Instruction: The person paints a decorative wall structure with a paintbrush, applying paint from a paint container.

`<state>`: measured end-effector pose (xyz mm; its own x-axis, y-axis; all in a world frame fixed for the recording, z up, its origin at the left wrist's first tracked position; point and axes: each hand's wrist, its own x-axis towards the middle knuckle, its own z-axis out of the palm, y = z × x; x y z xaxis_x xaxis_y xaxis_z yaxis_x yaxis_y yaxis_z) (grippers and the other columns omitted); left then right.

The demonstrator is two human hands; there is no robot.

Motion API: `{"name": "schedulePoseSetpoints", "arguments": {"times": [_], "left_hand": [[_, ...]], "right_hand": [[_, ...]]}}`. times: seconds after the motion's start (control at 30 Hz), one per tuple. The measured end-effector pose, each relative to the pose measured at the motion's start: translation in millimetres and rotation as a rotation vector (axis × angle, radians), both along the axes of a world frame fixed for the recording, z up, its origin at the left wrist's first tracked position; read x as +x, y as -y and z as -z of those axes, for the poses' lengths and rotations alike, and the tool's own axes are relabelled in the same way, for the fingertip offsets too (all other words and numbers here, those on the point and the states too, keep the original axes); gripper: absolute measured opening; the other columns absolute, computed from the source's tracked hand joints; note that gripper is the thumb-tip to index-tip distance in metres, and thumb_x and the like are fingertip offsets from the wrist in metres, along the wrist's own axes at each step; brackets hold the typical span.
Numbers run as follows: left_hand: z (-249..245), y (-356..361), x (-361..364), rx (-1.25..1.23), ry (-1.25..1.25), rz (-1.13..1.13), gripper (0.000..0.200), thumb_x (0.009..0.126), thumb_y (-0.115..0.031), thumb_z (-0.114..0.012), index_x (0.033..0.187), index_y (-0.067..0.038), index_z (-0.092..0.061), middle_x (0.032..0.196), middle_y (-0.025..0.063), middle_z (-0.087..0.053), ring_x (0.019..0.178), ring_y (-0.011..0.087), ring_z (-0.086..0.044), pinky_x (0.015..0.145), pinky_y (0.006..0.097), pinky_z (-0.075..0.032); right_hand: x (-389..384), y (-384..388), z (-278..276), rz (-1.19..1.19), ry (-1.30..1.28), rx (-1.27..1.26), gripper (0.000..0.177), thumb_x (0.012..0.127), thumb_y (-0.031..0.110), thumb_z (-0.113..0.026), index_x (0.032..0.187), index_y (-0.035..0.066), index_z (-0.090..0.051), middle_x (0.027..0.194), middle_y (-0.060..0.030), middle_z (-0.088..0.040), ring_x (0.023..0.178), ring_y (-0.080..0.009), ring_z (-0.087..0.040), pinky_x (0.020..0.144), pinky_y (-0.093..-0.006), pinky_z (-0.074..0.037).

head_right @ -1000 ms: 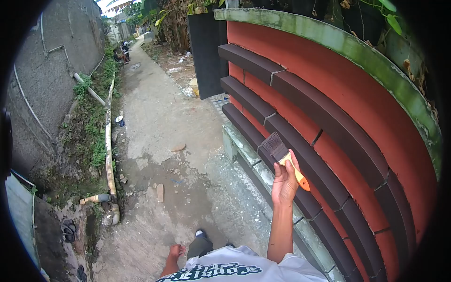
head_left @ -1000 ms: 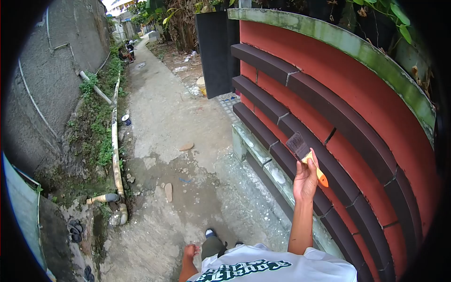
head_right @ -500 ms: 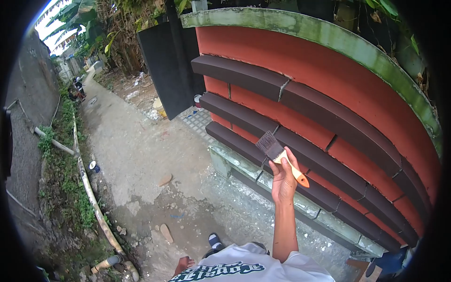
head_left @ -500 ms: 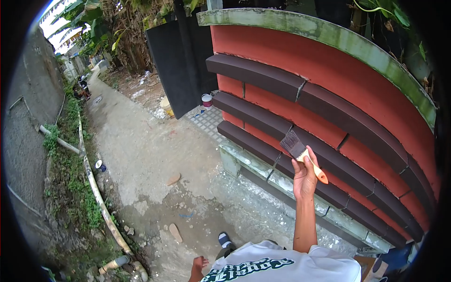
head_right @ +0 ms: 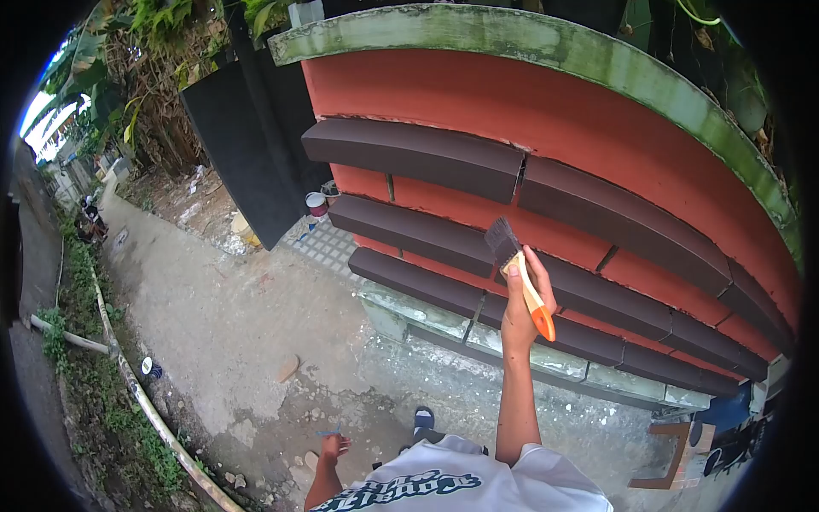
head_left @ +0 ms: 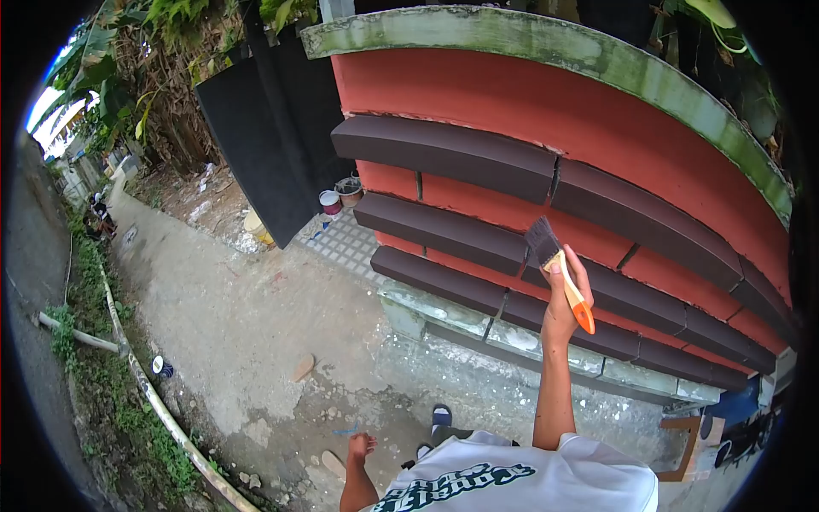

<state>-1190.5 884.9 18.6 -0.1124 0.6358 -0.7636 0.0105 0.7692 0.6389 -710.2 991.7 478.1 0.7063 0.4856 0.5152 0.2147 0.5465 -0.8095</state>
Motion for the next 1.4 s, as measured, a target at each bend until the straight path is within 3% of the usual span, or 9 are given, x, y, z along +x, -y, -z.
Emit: {"name": "schedulePoseSetpoints", "arguments": {"times": [0.23,0.43,0.57,0.7,0.9,1.0,1.17,1.3,1.4], "left_hand": [[9,-36,0,-0.142,-0.074,0.012,0.032,0.096,-0.023,-0.055,0.118,0.000,-0.062,0.105,0.0157,-0.076,0.087,0.0282,-0.075,0.071,0.0434,-0.055],[21,-95,-32,-0.213,-0.087,0.063,0.033,0.095,-0.023,-0.053,0.118,-0.001,-0.062,0.103,0.0159,-0.076,0.087,0.0291,-0.075,0.070,0.0442,-0.054],[22,-154,-42,-0.213,-0.087,0.170,0.033,0.094,-0.021,-0.052,0.119,-0.002,-0.062,0.103,0.0145,-0.076,0.090,0.0283,-0.075,0.071,0.0431,-0.053],[14,-225,-55,-0.184,-0.098,0.422,0.033,0.095,-0.023,-0.053,0.119,-0.003,-0.063,0.108,0.0133,-0.077,0.091,0.0270,-0.075,0.072,0.0413,-0.053],[7,-332,-86,-0.146,-0.119,0.593,0.031,0.096,-0.021,-0.053,0.118,-0.003,-0.063,0.108,0.0135,-0.076,0.089,0.0266,-0.074,0.072,0.0428,-0.054],[6,-363,-108,-0.138,-0.094,0.630,0.028,0.095,-0.022,-0.052,0.112,-0.003,-0.064,0.106,0.0135,-0.075,0.087,0.0281,-0.073,0.074,0.0441,-0.054],[2,-371,-133,-0.185,-0.132,0.640,0.029,0.095,-0.023,-0.051,0.111,-0.004,-0.065,0.107,0.0121,-0.075,0.091,0.0284,-0.073,0.078,0.0454,-0.054],[25,-365,-143,-0.269,-0.089,0.689,0.028,0.097,-0.024,-0.048,0.109,-0.006,-0.066,0.108,0.0100,-0.076,0.093,0.0271,-0.074,0.079,0.0440,-0.055],[37,-368,-137,-0.297,-0.042,0.739,0.029,0.098,-0.024,-0.047,0.110,-0.007,-0.066,0.108,0.0094,-0.076,0.094,0.0263,-0.075,0.079,0.0432,-0.055]], "right_hand": [[6,-69,-8,0.557,0.534,-0.032,0.031,0.101,0.011,-0.066,0.130,0.000,-0.067,0.116,-0.0154,-0.068,0.103,-0.0229,-0.067,0.087,-0.0381,-0.055],[-10,-115,-7,0.682,0.552,-0.117,0.029,0.099,0.005,-0.064,0.128,-0.001,-0.066,0.116,-0.0157,-0.067,0.108,-0.0310,-0.063,0.092,-0.0437,-0.051],[-41,-150,-8,0.657,0.597,-0.081,0.028,0.097,0.004,-0.067,0.125,0.000,-0.068,0.116,-0.0175,-0.071,0.105,-0.0326,-0.066,0.091,-0.0431,-0.052],[-70,-169,-12,0.425,0.611,-0.047,0.030,0.093,0.001,-0.070,0.123,0.000,-0.070,0.116,-0.0172,-0.073,0.104,-0.0324,-0.071,0.090,-0.0408,-0.056],[-55,-151,-14,0.807,0.544,-0.168,0.031,0.096,0.002,-0.068,0.127,0.001,-0.072,0.116,-0.0157,-0.073,0.104,-0.0313,-0.071,0.089,-0.0411,-0.056],[-56,-146,-15,1.151,0.610,-0.177,0.031,0.099,0.004,-0.065,0.129,0.002,-0.071,0.117,-0.0153,-0.073,0.106,-0.0303,-0.068,0.089,-0.0421,-0.055],[-88,-192,-23,1.035,0.719,-0.203,0.033,0.097,0.004,-0.068,0.130,0.002,-0.071,0.118,-0.0161,-0.075,0.105,-0.0317,-0.071,0.089,-0.0414,-0.056],[-123,-202,-32,0.585,0.623,-0.117,0.030,0.094,0.003,-0.072,0.123,0.000,-0.074,0.118,-0.0157,-0.076,0.107,-0.0309,-0.073,0.093,-0.0395,-0.057],[-98,-188,-32,0.738,0.622,-0.128,0.028,0.095,0.004,-0.071,0.122,0.000,-0.075,0.117,-0.0152,-0.076,0.106,-0.0295,-0.073,0.093,-0.0382,-0.057]]}}
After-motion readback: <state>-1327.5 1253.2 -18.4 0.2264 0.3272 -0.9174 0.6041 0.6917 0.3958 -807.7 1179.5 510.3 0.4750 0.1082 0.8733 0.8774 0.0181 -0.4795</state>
